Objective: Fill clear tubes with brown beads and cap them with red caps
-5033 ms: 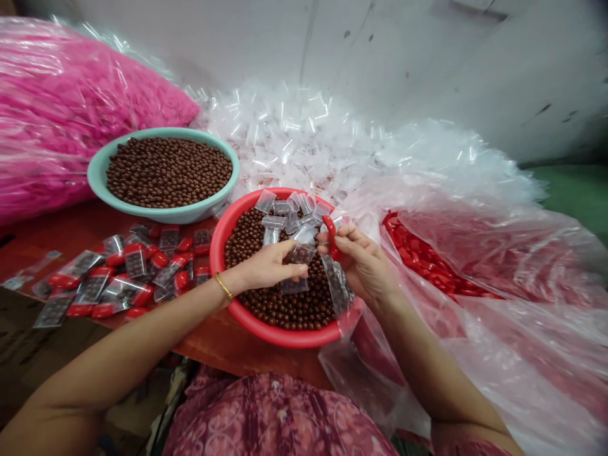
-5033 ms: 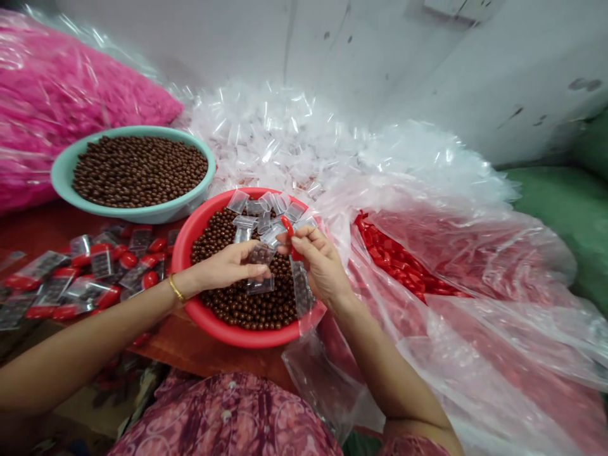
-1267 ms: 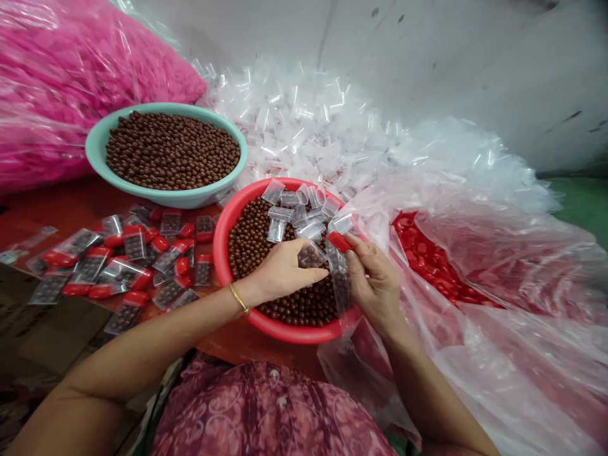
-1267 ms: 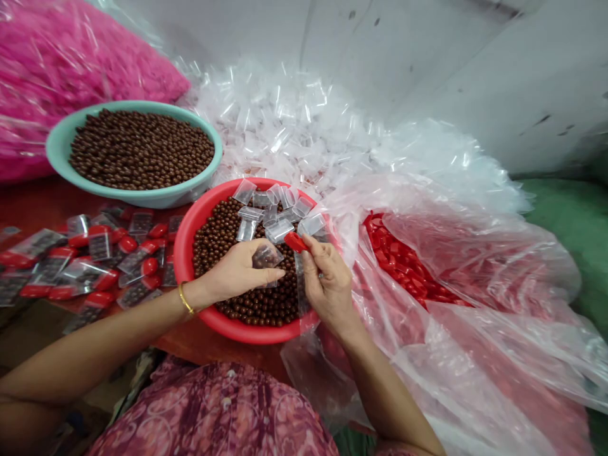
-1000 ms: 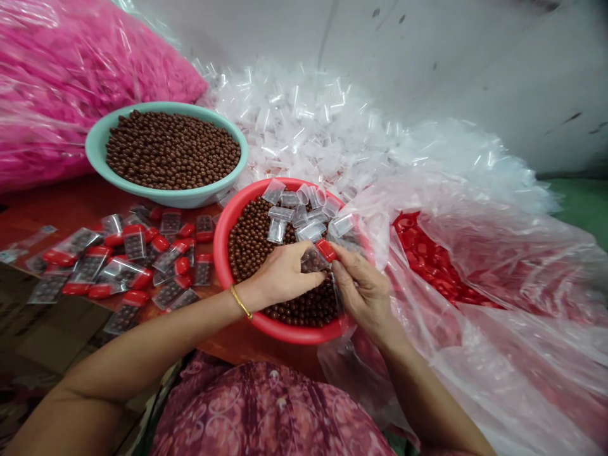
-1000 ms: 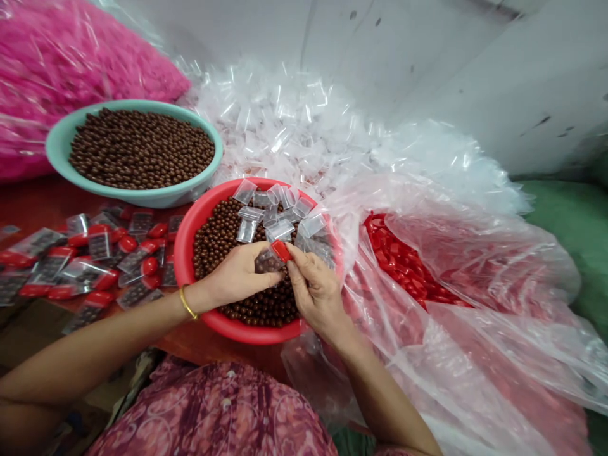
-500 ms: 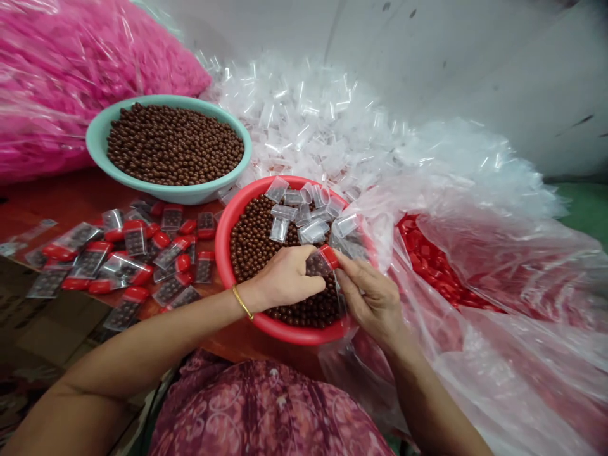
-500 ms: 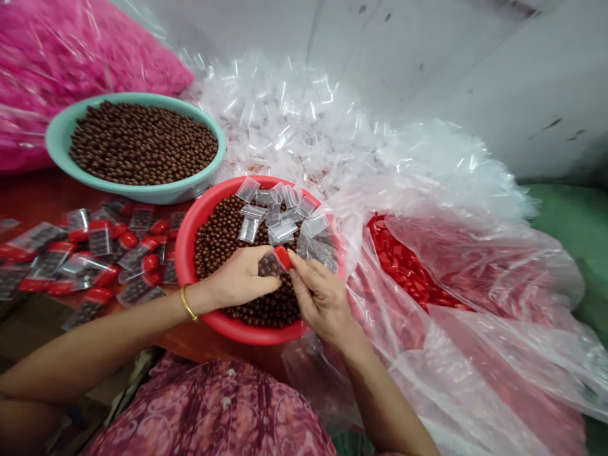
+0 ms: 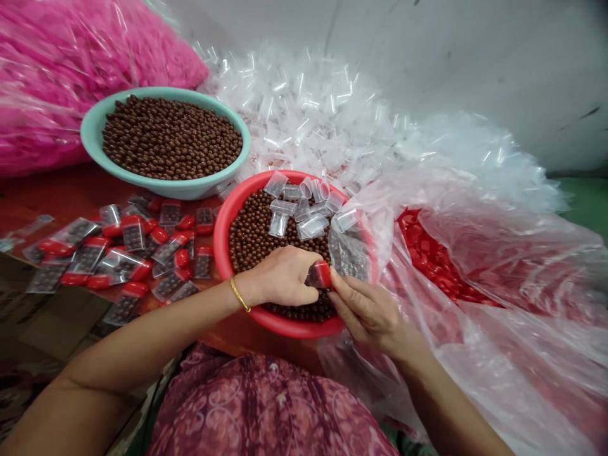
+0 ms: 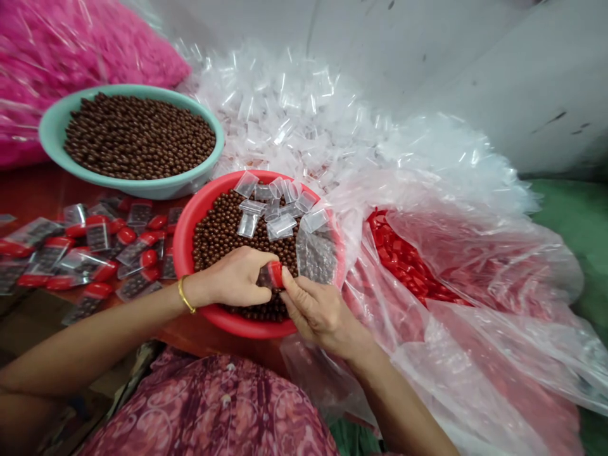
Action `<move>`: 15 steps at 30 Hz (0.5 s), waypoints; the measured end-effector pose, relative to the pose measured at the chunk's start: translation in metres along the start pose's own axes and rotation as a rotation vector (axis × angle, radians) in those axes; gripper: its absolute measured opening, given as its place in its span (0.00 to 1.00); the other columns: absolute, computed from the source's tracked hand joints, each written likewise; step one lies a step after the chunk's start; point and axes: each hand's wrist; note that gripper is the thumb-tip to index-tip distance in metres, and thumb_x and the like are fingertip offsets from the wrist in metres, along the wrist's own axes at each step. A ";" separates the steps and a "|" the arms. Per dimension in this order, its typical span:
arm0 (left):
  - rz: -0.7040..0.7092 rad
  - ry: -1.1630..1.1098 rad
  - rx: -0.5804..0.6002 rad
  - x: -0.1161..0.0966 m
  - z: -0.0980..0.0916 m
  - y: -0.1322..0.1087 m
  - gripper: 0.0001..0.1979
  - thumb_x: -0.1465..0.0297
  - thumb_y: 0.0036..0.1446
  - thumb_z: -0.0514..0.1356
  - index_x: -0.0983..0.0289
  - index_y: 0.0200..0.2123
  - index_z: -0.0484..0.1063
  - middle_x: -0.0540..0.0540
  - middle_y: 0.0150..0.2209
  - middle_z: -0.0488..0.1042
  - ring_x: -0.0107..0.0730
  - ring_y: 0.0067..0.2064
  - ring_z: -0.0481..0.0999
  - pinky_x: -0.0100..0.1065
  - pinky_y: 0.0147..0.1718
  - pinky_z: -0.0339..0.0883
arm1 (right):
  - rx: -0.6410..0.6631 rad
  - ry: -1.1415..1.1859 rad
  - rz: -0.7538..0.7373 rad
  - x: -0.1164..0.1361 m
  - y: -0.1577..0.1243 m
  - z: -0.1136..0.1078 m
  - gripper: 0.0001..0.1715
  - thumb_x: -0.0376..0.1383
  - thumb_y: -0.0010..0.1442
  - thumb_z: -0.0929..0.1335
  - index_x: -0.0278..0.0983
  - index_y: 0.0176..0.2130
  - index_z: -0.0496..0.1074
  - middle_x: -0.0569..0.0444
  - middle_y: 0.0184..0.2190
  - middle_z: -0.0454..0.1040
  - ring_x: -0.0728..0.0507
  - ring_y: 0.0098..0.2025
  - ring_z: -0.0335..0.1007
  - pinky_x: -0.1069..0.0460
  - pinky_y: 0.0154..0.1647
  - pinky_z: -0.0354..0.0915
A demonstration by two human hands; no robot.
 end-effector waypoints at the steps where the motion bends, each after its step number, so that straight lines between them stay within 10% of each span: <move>1: -0.006 -0.011 -0.011 -0.001 0.001 0.001 0.05 0.71 0.43 0.56 0.63 0.21 0.60 0.47 0.20 0.65 0.25 0.22 0.60 0.30 0.23 0.47 | -0.013 0.014 0.037 0.001 0.000 -0.001 0.34 0.27 0.60 0.63 0.39 0.64 0.57 0.56 0.25 0.72 0.51 0.22 0.66 0.57 0.21 0.63; 5: 0.012 -0.005 -0.018 -0.006 0.007 0.005 0.03 0.69 0.44 0.56 0.63 0.23 0.64 0.48 0.22 0.67 0.27 0.24 0.63 0.29 0.23 0.50 | -0.171 0.168 0.387 -0.001 0.004 0.003 0.18 0.35 0.64 0.60 0.38 0.49 0.73 0.57 0.22 0.72 0.50 0.22 0.68 0.55 0.24 0.65; 8: 0.009 0.139 0.061 -0.013 0.010 0.006 0.05 0.68 0.45 0.56 0.63 0.26 0.67 0.50 0.22 0.70 0.30 0.23 0.66 0.30 0.23 0.53 | -0.311 0.404 0.632 -0.006 0.017 0.016 0.24 0.45 0.67 0.55 0.38 0.49 0.71 0.55 0.27 0.72 0.49 0.26 0.69 0.52 0.30 0.68; 11: -0.012 0.260 0.098 -0.017 0.012 0.005 0.08 0.67 0.47 0.57 0.65 0.31 0.71 0.55 0.27 0.75 0.37 0.28 0.73 0.32 0.26 0.61 | -0.220 0.628 0.732 -0.008 0.032 0.029 0.34 0.53 0.66 0.49 0.41 0.59 0.62 0.50 0.46 0.72 0.45 0.44 0.71 0.45 0.49 0.68; 15: -0.015 0.352 0.082 -0.018 0.018 0.001 0.13 0.67 0.49 0.56 0.66 0.37 0.72 0.59 0.33 0.79 0.43 0.34 0.78 0.37 0.34 0.69 | -0.031 0.691 0.691 -0.007 0.039 0.028 0.37 0.56 0.65 0.48 0.47 0.68 0.44 0.55 0.67 0.50 0.44 0.67 0.49 0.41 0.69 0.43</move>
Point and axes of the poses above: each hand's wrist, its own y-axis towards the middle knuckle, its own z-axis out of the palm, x = y × z
